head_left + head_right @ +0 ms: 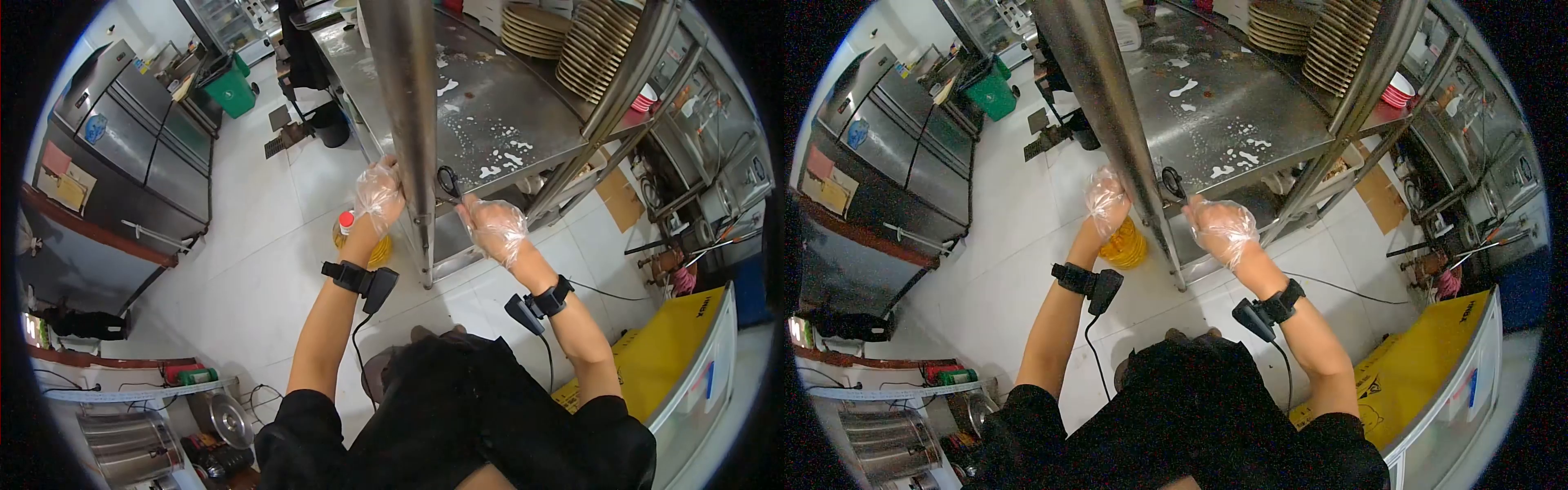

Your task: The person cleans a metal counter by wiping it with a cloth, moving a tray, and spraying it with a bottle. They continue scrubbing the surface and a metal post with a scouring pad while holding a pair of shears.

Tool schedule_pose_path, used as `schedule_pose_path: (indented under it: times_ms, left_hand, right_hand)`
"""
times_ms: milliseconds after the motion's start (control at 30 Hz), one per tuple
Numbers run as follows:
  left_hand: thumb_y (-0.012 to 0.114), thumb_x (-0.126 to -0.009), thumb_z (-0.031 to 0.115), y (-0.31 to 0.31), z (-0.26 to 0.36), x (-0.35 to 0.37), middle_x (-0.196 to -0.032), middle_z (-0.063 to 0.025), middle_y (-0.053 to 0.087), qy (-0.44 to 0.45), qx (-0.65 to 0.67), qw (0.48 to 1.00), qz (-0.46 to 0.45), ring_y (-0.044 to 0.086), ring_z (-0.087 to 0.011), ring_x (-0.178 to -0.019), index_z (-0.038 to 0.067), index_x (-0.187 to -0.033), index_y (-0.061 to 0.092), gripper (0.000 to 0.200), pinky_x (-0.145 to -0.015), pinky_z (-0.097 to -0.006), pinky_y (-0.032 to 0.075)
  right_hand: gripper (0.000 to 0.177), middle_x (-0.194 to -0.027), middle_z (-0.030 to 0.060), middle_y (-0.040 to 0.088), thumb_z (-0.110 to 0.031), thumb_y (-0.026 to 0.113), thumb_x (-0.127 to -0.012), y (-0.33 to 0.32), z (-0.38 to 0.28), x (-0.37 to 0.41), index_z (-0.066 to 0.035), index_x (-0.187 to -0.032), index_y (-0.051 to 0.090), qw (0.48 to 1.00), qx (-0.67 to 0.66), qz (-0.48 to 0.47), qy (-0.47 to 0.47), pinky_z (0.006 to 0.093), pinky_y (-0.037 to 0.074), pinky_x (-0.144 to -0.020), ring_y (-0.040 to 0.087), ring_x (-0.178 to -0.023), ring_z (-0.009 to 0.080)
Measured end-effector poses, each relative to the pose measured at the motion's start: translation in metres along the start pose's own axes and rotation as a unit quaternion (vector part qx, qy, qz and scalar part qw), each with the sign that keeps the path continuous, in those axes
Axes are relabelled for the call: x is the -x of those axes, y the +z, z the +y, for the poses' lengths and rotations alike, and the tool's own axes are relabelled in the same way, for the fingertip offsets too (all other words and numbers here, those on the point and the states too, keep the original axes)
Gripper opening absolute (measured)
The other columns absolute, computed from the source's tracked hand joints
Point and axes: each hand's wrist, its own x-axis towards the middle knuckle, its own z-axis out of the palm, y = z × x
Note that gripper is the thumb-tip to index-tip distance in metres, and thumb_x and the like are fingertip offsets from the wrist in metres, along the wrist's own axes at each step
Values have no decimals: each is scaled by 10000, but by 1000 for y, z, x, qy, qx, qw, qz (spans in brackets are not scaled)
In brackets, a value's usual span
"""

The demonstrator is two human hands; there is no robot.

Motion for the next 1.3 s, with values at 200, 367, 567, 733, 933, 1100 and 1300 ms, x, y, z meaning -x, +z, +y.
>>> schedule_pose_path:
  times_ms: [200, 367, 567, 733, 933, 1100, 1300]
  left_hand:
    - [578, -823, 129, 12, -10, 1, -1148, -125, 649, 31, 8, 999, 33, 643, -328, -965, 89, -1064, 674, 262, -907, -430, 504]
    - [610, -813, 170, 13, -12, 0, -1093, -125, 659, 55, 5, 998, 44, 652, -326, -941, 86, -1035, 685, 249, -918, -431, 498]
    - [625, -813, 168, 5, -7, 1, -1081, -123, 660, 51, 6, 998, 38, 652, -323, -924, 86, -1027, 682, 236, -909, -429, 499]
    - [626, -812, 158, 9, -11, 0, -1076, -125, 661, 88, -6, 994, 64, 651, -321, -919, 84, -1033, 675, 238, -902, -422, 500]
    - [622, -815, 157, 3, -6, 0, -1069, -127, 663, 69, 4, 997, 42, 650, -319, -923, 76, -1048, 665, 251, -912, -434, 494]
    - [617, -817, 154, 7, -9, 0, -1069, -128, 662, 69, 14, 996, 50, 650, -322, -934, 73, -1042, 664, 243, -916, -441, 490]
    - [607, -819, 144, 5, -9, -1, -1095, -141, 654, 68, 30, 997, 14, 644, -323, -964, 74, -1066, 661, 262, -930, -443, 485]
  right_hand:
    - [250, -661, 197, 637, -296, 467, -998, -11, 4, -5, -59, -951, 530, 999, 31, -28, -13, 511, 513, -591, 641, -644, 405]
    - [285, -600, 183, 591, -324, 490, -992, -12, 8, -4, -53, -913, 528, 997, 42, -16, -65, 504, 477, -532, 607, -577, 393]
    - [276, -602, 183, 586, -323, 495, -993, -8, 13, -7, -58, -921, 528, 996, 30, -20, -76, 508, 467, -530, 598, -580, 399]
    - [288, -594, 185, 577, -333, 490, -995, -13, 20, -6, -55, -938, 536, 994, 35, -38, -94, 508, 461, -528, 594, -582, 402]
    - [283, -582, 182, 572, -318, 509, -988, -10, 14, -4, -42, -935, 537, 995, 36, -24, -85, 504, 455, -520, 593, -576, 399]
    - [268, -578, 182, 567, -303, 518, -984, -9, 18, -3, -43, -918, 529, 994, 37, -3, -102, 502, 453, -518, 591, -572, 401]
    - [278, -571, 179, 560, -304, 520, -985, -9, 7, 1, -48, -877, 510, 996, 38, -9, -79, 491, 457, -512, 587, -555, 391]
